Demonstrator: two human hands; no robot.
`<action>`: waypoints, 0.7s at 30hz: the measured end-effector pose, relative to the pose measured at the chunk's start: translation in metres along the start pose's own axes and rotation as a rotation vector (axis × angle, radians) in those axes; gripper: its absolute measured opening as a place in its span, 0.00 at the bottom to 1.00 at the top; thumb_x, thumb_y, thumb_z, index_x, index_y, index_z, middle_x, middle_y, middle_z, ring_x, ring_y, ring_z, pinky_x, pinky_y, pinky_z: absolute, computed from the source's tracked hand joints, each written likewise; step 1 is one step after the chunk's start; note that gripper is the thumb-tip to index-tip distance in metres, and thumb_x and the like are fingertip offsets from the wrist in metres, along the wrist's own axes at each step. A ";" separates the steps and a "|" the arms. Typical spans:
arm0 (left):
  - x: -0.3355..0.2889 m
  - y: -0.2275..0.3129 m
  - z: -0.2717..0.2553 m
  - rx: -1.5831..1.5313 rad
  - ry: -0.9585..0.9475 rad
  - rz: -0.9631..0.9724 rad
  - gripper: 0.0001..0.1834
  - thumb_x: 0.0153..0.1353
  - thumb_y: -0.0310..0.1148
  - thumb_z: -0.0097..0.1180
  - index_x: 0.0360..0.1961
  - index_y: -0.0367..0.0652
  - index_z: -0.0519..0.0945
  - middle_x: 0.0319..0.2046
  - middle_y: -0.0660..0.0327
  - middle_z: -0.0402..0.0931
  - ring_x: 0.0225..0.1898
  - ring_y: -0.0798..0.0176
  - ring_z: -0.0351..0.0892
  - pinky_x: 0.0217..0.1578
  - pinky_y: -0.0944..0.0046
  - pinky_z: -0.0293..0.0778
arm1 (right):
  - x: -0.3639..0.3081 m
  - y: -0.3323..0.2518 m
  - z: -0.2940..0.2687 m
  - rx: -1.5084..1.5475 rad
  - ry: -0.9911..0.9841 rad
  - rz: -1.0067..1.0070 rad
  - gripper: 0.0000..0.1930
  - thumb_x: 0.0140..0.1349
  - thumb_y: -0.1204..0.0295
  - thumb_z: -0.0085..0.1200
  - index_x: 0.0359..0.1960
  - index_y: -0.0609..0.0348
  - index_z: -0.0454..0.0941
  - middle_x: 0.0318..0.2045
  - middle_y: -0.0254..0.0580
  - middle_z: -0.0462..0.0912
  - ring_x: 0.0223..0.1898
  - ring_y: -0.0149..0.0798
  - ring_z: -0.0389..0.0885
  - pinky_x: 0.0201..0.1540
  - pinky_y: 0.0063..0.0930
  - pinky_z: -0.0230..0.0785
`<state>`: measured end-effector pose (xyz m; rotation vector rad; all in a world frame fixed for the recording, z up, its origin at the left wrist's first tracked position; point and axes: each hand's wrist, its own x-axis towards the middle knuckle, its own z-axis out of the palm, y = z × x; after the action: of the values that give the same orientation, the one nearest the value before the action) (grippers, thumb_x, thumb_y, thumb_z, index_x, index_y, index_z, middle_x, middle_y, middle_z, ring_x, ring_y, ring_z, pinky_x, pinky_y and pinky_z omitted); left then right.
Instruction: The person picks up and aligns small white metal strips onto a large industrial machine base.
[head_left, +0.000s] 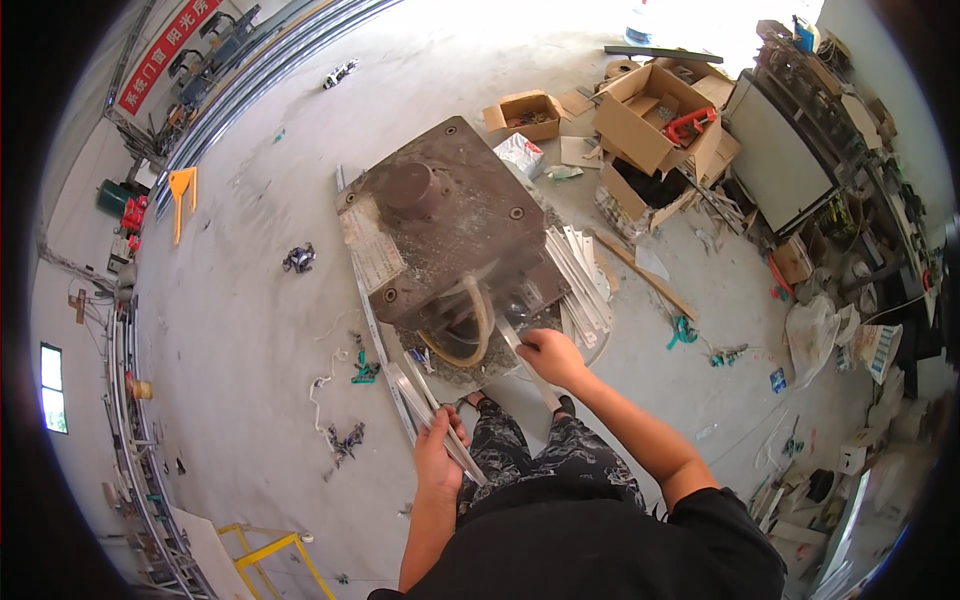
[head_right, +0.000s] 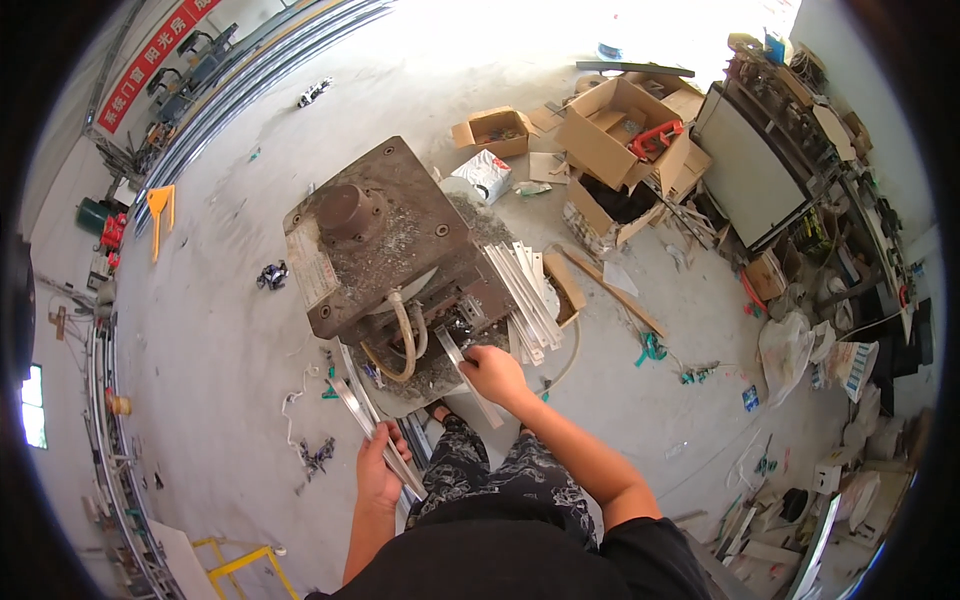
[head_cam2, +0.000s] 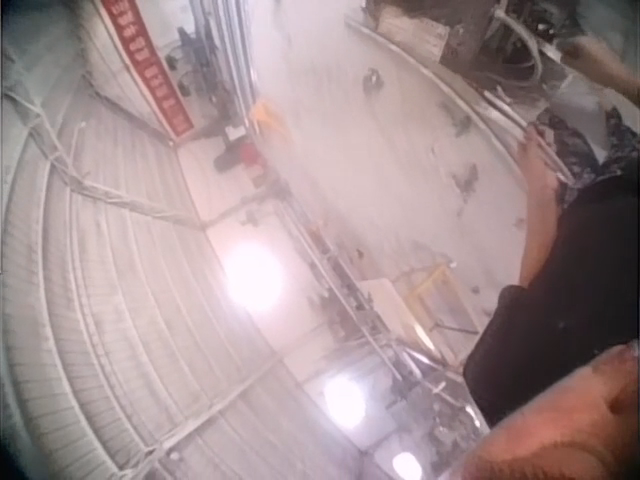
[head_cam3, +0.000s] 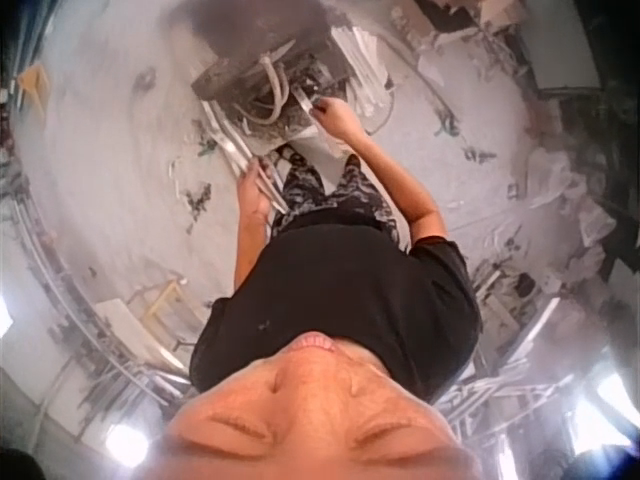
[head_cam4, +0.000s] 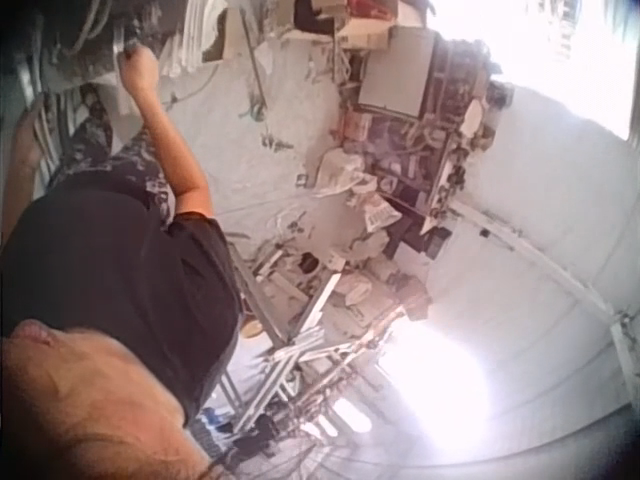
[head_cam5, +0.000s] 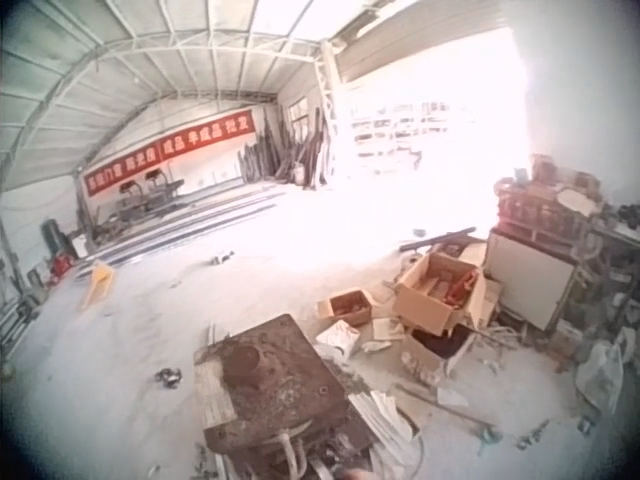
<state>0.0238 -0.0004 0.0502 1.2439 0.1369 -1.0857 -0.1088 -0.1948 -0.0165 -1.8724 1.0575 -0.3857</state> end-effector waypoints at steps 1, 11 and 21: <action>-0.004 -0.004 0.001 0.010 0.001 -0.011 0.10 0.62 0.36 0.54 0.38 0.40 0.74 0.27 0.64 0.71 0.25 0.69 0.69 0.24 0.69 0.66 | 0.004 -0.002 0.001 -0.010 -0.017 0.028 0.13 0.54 0.61 0.53 0.30 0.59 0.80 0.28 0.51 0.80 0.33 0.53 0.78 0.36 0.43 0.69; -0.021 -0.032 0.016 0.062 -0.074 0.021 0.10 0.61 0.36 0.55 0.35 0.42 0.70 0.27 0.64 0.69 0.25 0.67 0.70 0.26 0.68 0.69 | 0.011 0.004 0.011 0.067 0.106 -0.021 0.14 0.54 0.59 0.55 0.30 0.58 0.80 0.27 0.52 0.79 0.33 0.53 0.78 0.36 0.43 0.70; -0.013 -0.073 0.021 0.496 -0.133 0.211 0.10 0.59 0.33 0.58 0.33 0.43 0.70 0.19 0.73 0.64 0.15 0.79 0.58 0.15 0.77 0.53 | -0.007 0.007 0.018 0.020 0.146 -0.031 0.14 0.55 0.60 0.54 0.24 0.61 0.76 0.24 0.54 0.77 0.31 0.57 0.76 0.35 0.47 0.68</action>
<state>-0.0455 -0.0035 0.0158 1.5787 -0.3800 -1.0455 -0.1047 -0.1808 -0.0304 -1.8665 1.1183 -0.5560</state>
